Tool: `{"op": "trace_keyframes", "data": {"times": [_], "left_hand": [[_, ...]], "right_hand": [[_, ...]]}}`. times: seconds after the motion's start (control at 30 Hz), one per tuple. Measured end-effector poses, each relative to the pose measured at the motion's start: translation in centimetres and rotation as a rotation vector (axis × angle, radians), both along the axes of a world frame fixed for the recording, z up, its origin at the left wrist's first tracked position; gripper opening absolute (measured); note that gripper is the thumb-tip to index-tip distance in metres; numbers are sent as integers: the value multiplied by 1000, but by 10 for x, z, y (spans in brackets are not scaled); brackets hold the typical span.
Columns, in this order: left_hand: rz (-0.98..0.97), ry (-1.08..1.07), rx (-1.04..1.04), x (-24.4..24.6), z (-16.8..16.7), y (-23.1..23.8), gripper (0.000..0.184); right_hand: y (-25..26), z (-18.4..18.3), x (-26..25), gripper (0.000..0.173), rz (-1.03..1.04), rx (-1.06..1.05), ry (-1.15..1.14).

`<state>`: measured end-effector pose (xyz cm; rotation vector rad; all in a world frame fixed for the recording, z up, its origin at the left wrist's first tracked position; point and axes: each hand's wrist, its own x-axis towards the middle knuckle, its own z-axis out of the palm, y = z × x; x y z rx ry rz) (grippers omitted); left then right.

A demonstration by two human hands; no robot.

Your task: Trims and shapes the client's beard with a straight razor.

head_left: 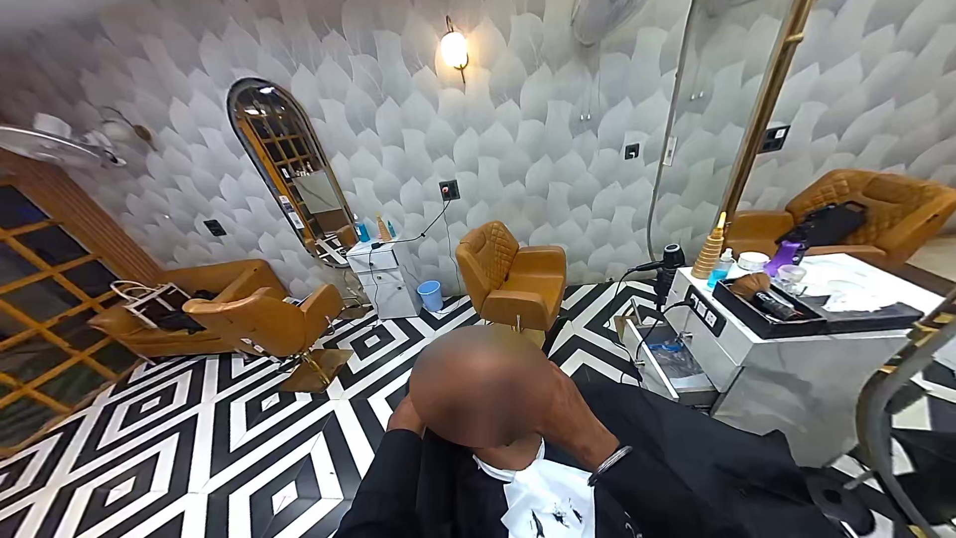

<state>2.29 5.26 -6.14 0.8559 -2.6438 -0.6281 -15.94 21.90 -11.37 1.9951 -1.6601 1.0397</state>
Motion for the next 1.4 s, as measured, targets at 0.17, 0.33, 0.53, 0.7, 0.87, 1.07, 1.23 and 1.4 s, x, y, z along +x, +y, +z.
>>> {"op": "trace_keyframes", "data": {"times": [0.17, 0.33, 0.53, 0.7, 0.87, 1.07, 1.23, 1.4], "left_hand": [[-13, -8, 19, 0, 5, 1, 104], [-9, 12, 11, 1, 5, 3, 103], [-9, 7, 33, 1, 8, 4, 100], [-4, 13, 45, 2, 12, 8, 98], [4, 38, 65, 4, 18, 15, 95], [8, 22, 77, 4, 24, 20, 93], [5, 34, 67, 5, 22, 20, 95], [10, 34, 65, 5, 22, 21, 93]], "right_hand": [[1, 3, 1, 13, 0, -2, 8], [5, 4, 1, 12, 14, 0, 16], [8, 1, 3, 11, 5, -4, 53], [10, 2, 4, 11, 10, -9, 87], [11, 4, 4, 10, 12, -8, 113], [11, 6, 4, 10, 9, 2, 146], [10, 9, 7, 11, 17, -45, 138], [7, 8, 6, 13, 19, -49, 157]]}}
